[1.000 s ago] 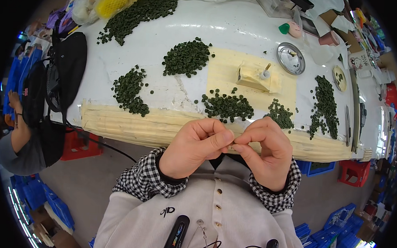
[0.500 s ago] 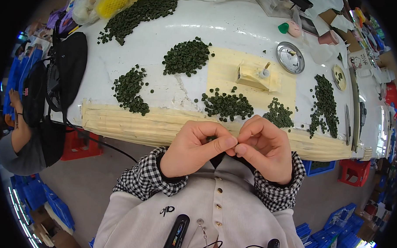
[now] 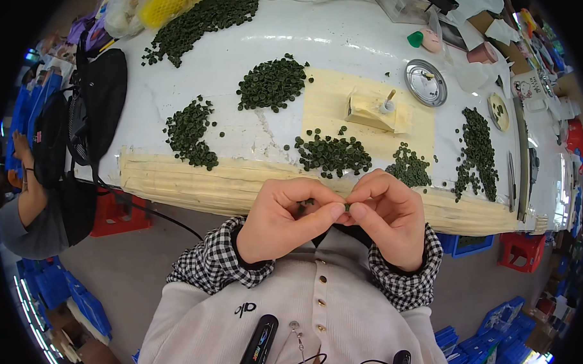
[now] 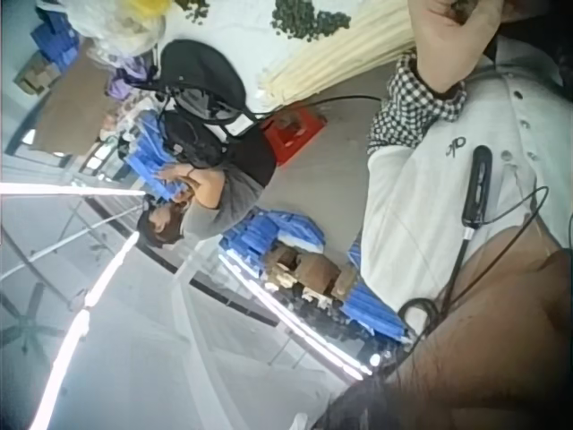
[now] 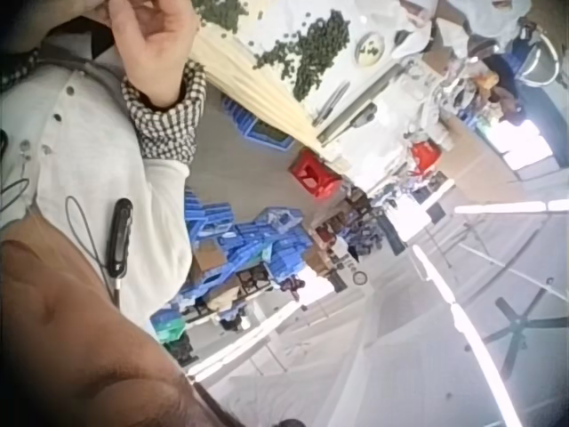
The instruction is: Snapping small green plastic foliage pieces onto brown stems to assemble miniature toy trees.
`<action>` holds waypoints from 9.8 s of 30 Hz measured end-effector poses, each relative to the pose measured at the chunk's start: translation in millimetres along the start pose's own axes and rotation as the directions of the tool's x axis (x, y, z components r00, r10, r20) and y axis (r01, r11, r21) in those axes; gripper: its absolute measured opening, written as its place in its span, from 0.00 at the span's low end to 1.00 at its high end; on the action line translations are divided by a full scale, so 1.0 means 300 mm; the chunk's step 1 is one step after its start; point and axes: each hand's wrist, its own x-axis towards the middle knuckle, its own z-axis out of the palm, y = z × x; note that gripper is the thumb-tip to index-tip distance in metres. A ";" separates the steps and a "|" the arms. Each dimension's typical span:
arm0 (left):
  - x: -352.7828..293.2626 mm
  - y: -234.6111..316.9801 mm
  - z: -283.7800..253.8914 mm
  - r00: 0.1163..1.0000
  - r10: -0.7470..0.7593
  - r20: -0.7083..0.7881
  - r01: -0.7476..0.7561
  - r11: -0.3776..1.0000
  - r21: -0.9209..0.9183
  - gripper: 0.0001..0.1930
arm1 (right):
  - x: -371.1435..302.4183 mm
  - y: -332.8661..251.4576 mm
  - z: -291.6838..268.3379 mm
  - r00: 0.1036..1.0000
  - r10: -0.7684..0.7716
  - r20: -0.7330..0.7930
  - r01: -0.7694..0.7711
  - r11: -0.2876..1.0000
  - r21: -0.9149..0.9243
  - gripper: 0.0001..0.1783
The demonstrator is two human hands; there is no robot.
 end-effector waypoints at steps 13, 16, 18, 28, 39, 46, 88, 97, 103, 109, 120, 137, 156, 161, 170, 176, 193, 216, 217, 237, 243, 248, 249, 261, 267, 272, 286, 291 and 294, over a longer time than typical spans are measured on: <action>-0.002 -0.022 0.010 0.992 0.082 -0.098 -0.078 0.996 0.040 0.04 | -0.005 0.035 0.030 0.973 -0.217 -0.076 0.196 0.956 -0.218 0.06; 0.000 -0.024 0.020 0.988 0.089 -0.126 -0.084 0.995 0.049 0.04 | -0.005 0.041 0.032 0.964 -0.243 -0.103 0.211 0.945 -0.251 0.07; -0.001 -0.021 0.023 0.987 0.077 -0.138 -0.071 0.996 0.052 0.05 | -0.006 0.040 0.032 0.962 -0.247 -0.114 0.208 0.938 -0.278 0.08; -0.005 -0.032 0.013 0.987 0.093 -0.133 -0.087 0.995 0.049 0.04 | -0.002 0.035 0.036 0.966 -0.240 -0.099 0.204 0.938 -0.282 0.08; 0.011 0.002 0.013 0.978 -0.018 -0.207 0.008 0.999 -0.048 0.05 | -0.006 0.015 0.016 0.933 -0.264 -0.243 0.206 0.948 -0.243 0.08; 0.040 0.024 -0.038 0.981 -0.137 -0.140 0.052 0.873 -0.485 0.11 | -0.039 -0.034 -0.071 0.796 -0.412 -0.444 0.220 0.880 -0.422 0.07; 0.012 0.035 -0.034 0.973 -0.230 -0.010 0.182 0.793 -0.581 0.09 | -0.034 -0.027 -0.096 0.831 -0.519 -0.199 0.061 0.441 -0.896 0.08; 0.010 0.032 -0.020 0.965 -0.261 -0.004 0.214 0.799 -0.562 0.08 | -0.035 -0.005 -0.091 0.847 -0.474 -0.242 0.102 0.591 -0.800 0.07; 0.020 0.030 0.008 0.950 -0.307 0.061 0.306 0.873 -0.379 0.07 | -0.029 -0.009 -0.059 0.833 -0.545 -0.093 0.286 0.569 -0.771 0.09; 0.023 0.025 0.023 0.960 -0.273 0.059 0.278 0.918 -0.283 0.09 | -0.016 -0.025 0.007 0.802 -0.595 0.049 0.390 0.461 -0.797 0.11; 0.021 0.015 0.010 0.985 -0.162 -0.056 0.157 0.983 -0.092 0.04 | 0.007 -0.012 0.016 0.721 -0.640 0.264 0.489 0.201 -0.849 0.13; 0.019 0.025 0.015 0.975 -0.209 -0.072 0.196 0.968 -0.155 0.03 | 0.015 0.023 0.017 0.694 -0.646 0.320 0.458 0.053 -0.887 0.12; 0.017 0.012 0.022 0.979 -0.174 -0.108 0.154 0.973 -0.175 0.03 | 0.012 0.048 0.028 0.759 -0.623 0.189 0.420 0.247 -0.873 0.07; 0.021 0.000 0.028 0.984 -0.137 -0.111 0.124 0.985 -0.117 0.03 | -0.001 0.043 0.027 0.828 -0.560 0.039 0.369 0.491 -0.789 0.07; 0.018 0.017 0.004 0.972 -0.223 -0.068 0.196 0.939 -0.282 0.06 | -0.025 0.046 0.029 0.863 -0.450 -0.229 0.287 0.810 -0.511 0.08; 0.022 0.014 0.008 0.976 -0.202 -0.083 0.172 0.946 -0.275 0.06 | -0.020 0.013 0.044 0.777 -0.621 0.105 0.372 0.319 -0.872 0.13; 0.027 0.002 0.018 0.989 -0.134 -0.060 0.121 0.976 -0.183 0.09 | -0.003 0.029 0.047 0.749 -0.656 0.099 0.307 0.209 -0.928 0.11; 0.010 -0.015 0.008 0.995 -0.100 0.014 0.095 0.873 -0.478 0.08 | -0.011 0.010 0.060 0.750 -0.661 0.009 0.353 0.389 -0.851 0.10; 0.008 -0.016 0.009 0.994 -0.108 0.007 0.099 0.882 -0.460 0.08 | -0.011 0.009 0.061 0.750 -0.661 0.019 0.357 0.380 -0.854 0.10; 0.005 -0.023 0.019 0.982 -0.185 -0.045 0.144 0.879 -0.455 0.08 | -0.012 0.018 0.065 0.741 -0.665 0.092 0.412 0.342 -0.845 0.11; 0.002 -0.002 0.013 0.984 -0.170 -0.051 0.141 0.924 -0.355 0.06 | -0.023 -0.015 0.045 0.812 -0.571 0.118 0.415 0.423 -0.806 0.12; 0.003 0.016 0.024 0.990 -0.127 -0.067 0.106 0.963 -0.248 0.06 | -0.029 -0.017 0.047 0.838 -0.543 0.054 0.377 0.505 -0.776 0.11; 0.003 0.017 0.024 0.990 -0.128 -0.066 0.108 0.962 -0.252 0.06 | -0.027 -0.016 0.047 0.841 -0.540 0.045 0.376 0.522 -0.765 0.11; 0.004 -0.019 -0.002 0.967 -0.209 0.149 0.255 0.846 -0.469 0.06 | -0.030 -0.038 0.035 0.865 -0.497 0.066 0.392 0.587 -0.709 0.09; 0.000 0.009 0.010 0.985 -0.164 0.059 0.174 0.938 -0.299 0.06 | -0.034 -0.067 0.032 0.863 -0.478 0.165 0.405 0.456 -0.792 0.10; 0.001 -0.004 0.005 0.979 -0.177 0.096 0.200 0.913 -0.356 0.05 | -0.036 -0.072 0.028 0.904 -0.417 0.097 0.363 0.624 -0.692 0.11; -0.006 -0.007 0.020 0.995 -0.009 -0.098 0.009 1.000 0.006 0.05 | -0.026 -0.037 0.032 0.905 -0.425 0.009 0.308 0.642 -0.702 0.09; -0.004 -0.010 0.023 0.994 0.031 -0.106 -0.024 0.998 0.062 0.05 | -0.025 -0.002 0.029 0.938 -0.326 -0.119 0.214 0.814 -0.540 0.07; -0.007 -0.012 0.022 0.992 0.039 -0.119 -0.030 0.997 0.074 0.05 | -0.025 0.003 0.030 0.955 -0.260 -0.142 0.172 0.877 -0.449 0.07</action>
